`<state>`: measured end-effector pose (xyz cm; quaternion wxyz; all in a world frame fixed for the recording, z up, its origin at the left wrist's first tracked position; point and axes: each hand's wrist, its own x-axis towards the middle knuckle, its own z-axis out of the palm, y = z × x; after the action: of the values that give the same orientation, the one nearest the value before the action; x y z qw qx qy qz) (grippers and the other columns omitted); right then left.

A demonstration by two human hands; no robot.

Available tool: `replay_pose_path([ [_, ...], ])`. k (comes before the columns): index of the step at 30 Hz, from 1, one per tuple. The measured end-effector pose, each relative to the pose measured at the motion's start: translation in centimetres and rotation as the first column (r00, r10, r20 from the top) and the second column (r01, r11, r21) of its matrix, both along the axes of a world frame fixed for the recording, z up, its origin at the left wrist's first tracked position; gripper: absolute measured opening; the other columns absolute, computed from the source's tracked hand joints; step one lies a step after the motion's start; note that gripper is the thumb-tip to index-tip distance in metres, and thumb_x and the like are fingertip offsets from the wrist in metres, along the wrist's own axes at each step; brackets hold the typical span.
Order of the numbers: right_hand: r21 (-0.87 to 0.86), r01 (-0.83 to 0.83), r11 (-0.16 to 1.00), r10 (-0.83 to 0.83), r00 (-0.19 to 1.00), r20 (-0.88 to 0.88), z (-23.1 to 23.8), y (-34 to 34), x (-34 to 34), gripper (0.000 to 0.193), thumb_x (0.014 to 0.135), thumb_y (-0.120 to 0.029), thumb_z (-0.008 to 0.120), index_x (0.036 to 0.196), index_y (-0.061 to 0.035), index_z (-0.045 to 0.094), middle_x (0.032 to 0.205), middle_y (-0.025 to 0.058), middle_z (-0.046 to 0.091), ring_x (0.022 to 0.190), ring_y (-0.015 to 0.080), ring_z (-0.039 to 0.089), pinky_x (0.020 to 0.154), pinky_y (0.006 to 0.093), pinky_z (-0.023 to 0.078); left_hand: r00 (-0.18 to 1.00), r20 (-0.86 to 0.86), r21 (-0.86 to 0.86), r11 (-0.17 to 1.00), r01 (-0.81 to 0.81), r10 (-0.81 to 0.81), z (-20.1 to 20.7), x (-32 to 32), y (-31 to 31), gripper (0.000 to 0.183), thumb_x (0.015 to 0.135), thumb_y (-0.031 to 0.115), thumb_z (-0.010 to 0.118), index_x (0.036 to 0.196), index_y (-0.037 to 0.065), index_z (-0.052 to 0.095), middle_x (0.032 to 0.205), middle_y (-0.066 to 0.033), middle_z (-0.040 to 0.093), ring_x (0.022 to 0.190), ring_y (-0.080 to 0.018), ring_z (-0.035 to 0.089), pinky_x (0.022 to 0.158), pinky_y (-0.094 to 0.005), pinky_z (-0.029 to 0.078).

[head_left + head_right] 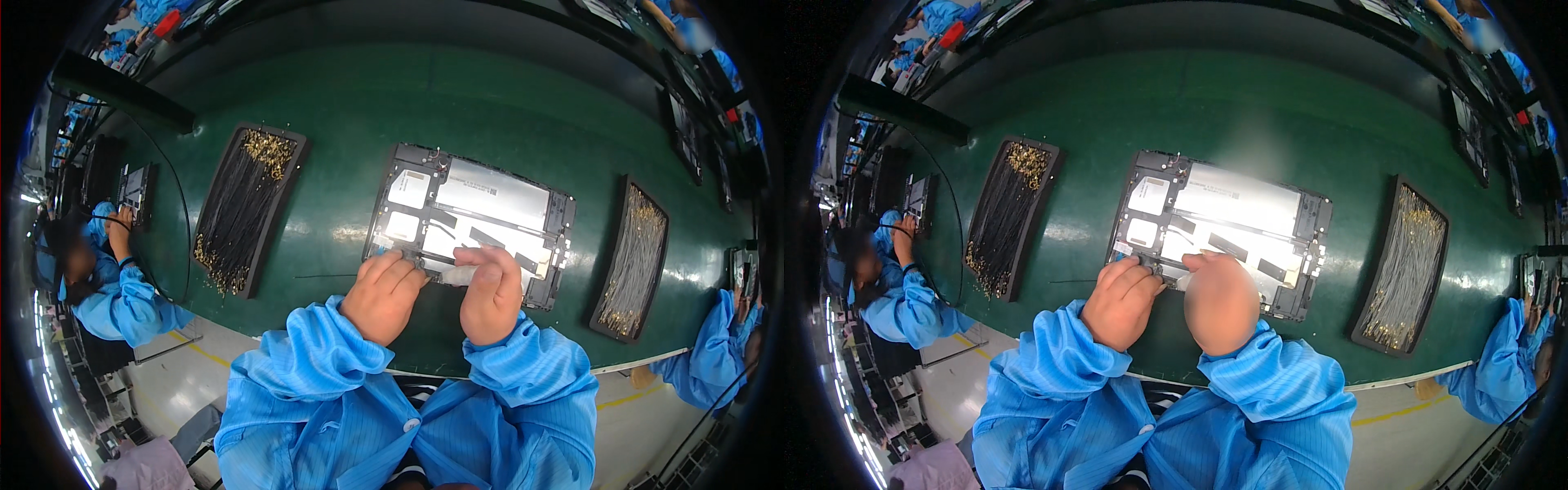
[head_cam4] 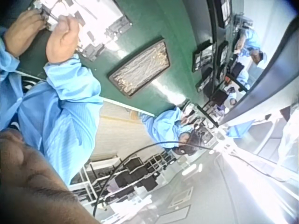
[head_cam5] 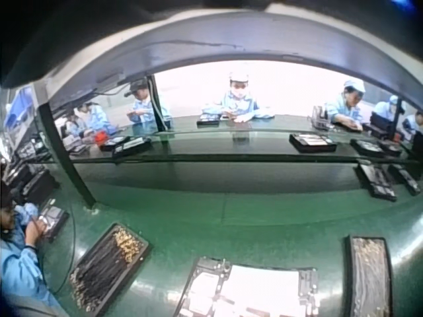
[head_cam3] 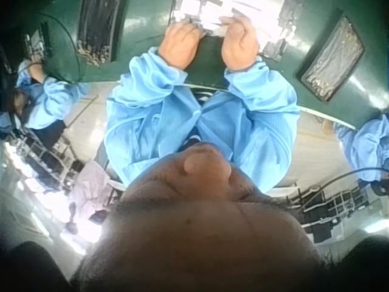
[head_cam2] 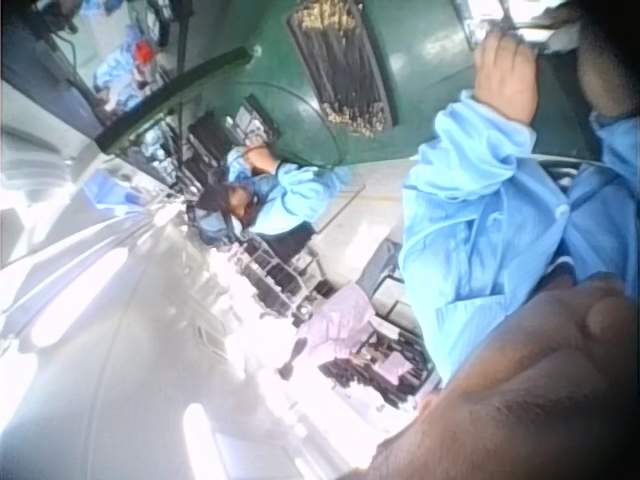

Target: Assemble electronic components into a tablet or mobile device chassis on a factory conveyor line.

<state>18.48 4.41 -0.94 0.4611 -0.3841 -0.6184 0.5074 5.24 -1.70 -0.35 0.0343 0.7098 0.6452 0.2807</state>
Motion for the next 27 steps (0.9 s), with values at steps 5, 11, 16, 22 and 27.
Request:
replay_pose_path([
  [5,-0.069,0.018,0.997,-0.021,0.999,-0.041,0.3,0.0,0.0,0.022,0.084,-0.020,0.040,0.092,-0.0001,0.046,0.080,0.0124,0.058,0.075,0.0195,0.056,0.068,0.0277,0.043,1.000,0.011,0.007,1.000,0.012,-0.012,0.0,0.1,0.2,0.020,0.060,0.002,0.060,0.080,0.003,0.055,0.083,-0.0103,0.053,0.084,-0.0285,0.049,0.075,-0.0360,0.039],
  [11,0.171,-0.363,0.916,0.268,0.869,0.415,4.0,1.7,-1.3,0.019,0.077,-0.019,0.049,0.071,-0.0014,0.053,0.069,0.0149,0.055,0.065,0.0297,0.053,0.059,0.0346,0.042,1.000,-0.011,-0.008,1.000,-0.012,0.012,0.1,-0.1,-0.5,0.022,0.061,0.005,0.054,0.083,0.003,0.055,0.086,-0.0101,0.053,0.089,-0.0274,0.047,0.077,-0.0363,0.037],
  [16,0.122,-0.272,0.955,0.215,0.912,0.349,1.9,1.5,-0.8,0.016,0.074,-0.018,0.050,0.073,-0.0018,0.055,0.068,0.0152,0.054,0.064,0.0315,0.052,0.057,0.0367,0.042,0.992,-0.092,-0.011,0.996,-0.092,0.090,0.7,0.6,-0.3,0.020,0.065,0.011,0.055,0.084,0.004,0.055,0.085,-0.0091,0.053,0.092,-0.0272,0.045,0.078,-0.0359,0.036],
  [22,-0.291,-0.084,0.953,0.078,0.996,-0.032,1.6,1.9,-1.2,0.035,0.086,-0.027,0.034,0.103,0.0032,0.038,0.072,0.0093,0.054,0.052,0.0119,0.051,0.049,0.0227,0.041,-0.274,0.577,-0.780,0.619,0.097,0.770,1.4,-0.7,-3.2,0.029,0.080,0.035,0.048,0.075,0.007,0.048,0.064,-0.0041,0.053,0.053,-0.0138,0.051,0.047,-0.0258,0.042],
  [27,-0.383,-0.084,0.920,0.041,0.992,-0.120,2.0,2.6,-1.4,0.041,0.086,-0.031,0.032,0.108,0.0037,0.031,0.074,0.0118,0.051,0.050,0.0132,0.050,0.047,0.0233,0.041,-0.506,0.653,-0.720,0.669,-0.184,0.563,0.6,-1.6,-1.3,0.023,0.081,0.029,0.046,0.085,0.006,0.046,0.067,-0.0035,0.050,0.053,-0.0116,0.050,0.046,-0.0228,0.040],
])
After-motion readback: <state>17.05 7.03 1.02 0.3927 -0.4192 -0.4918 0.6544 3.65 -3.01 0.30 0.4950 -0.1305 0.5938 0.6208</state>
